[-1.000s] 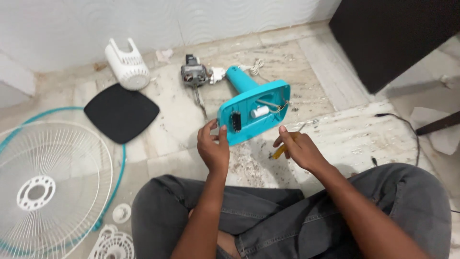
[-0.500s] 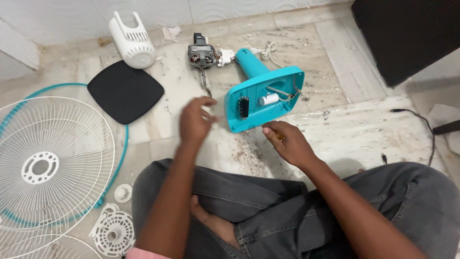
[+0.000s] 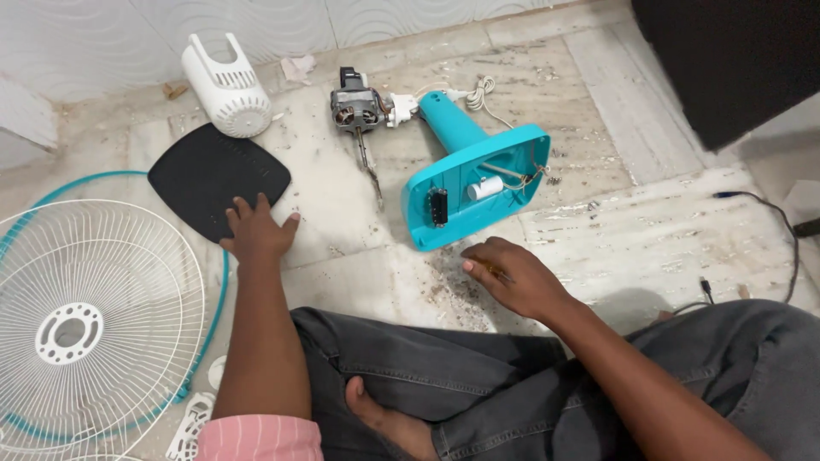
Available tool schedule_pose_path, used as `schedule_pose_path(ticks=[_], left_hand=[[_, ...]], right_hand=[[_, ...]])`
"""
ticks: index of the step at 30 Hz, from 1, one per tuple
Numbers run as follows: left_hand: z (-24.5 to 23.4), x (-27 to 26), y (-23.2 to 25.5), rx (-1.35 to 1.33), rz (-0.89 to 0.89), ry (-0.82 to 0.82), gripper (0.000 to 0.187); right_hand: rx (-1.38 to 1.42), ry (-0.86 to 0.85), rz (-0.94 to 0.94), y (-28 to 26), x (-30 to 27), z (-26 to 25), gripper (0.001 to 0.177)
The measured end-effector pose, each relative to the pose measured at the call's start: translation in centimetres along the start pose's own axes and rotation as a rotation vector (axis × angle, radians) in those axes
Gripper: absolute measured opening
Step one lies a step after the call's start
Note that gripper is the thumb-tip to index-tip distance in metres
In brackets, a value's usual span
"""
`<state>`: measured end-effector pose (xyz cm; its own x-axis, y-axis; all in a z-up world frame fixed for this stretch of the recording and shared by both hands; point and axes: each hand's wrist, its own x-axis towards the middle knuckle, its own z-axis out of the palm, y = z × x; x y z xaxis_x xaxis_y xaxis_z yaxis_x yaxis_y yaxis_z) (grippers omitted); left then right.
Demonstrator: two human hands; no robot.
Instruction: The person sits on the floor and uses a screwdriver to tighten screws on the internal components of a disassembled teal fan base. They then attach the black rear cover to the fan base and secure it with screws.
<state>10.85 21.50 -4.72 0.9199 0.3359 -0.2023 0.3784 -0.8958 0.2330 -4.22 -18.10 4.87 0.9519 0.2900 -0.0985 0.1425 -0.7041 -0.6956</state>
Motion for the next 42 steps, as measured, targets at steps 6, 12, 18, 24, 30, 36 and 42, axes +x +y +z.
schedule_pose_path(ticks=[6,12,18,24,30,36,42], left_hand=[[-0.1,-2.6,2.3,0.067,0.019,0.009,0.062],[-0.5,-2.7,1.2,-0.134,-0.163,0.247,0.055],[-0.2,-2.9,1.5,0.023,-0.161,0.166,0.061],[-1.8,-3.6,2.0,0.071,-0.245,0.102,0.067],[-3.0,-3.6,-1.0,-0.107,-0.457,0.184,0.096],[-2.8,-3.0,-0.9,-0.072,-0.544,0.028,0.104],[-3.4,-4.0,-0.6,0.005,-0.545,0.056,0.072]], right_hand=[[-0.014,-0.073,0.061,-0.5,-0.1,0.3,0.045],[-0.057,-0.094,0.038,-0.5,-0.3,0.3,0.043],[-0.058,-0.080,-0.009,-0.5,-0.3,0.2,0.044],[-0.077,-0.121,0.046,-0.6,-0.4,0.3,0.043],[-0.122,-0.123,0.040,-0.6,-0.4,0.2,0.044],[-0.104,-0.125,-0.012,-0.3,-0.4,0.4,0.042],[-0.097,-0.125,0.000,-0.5,-0.5,0.3,0.041]])
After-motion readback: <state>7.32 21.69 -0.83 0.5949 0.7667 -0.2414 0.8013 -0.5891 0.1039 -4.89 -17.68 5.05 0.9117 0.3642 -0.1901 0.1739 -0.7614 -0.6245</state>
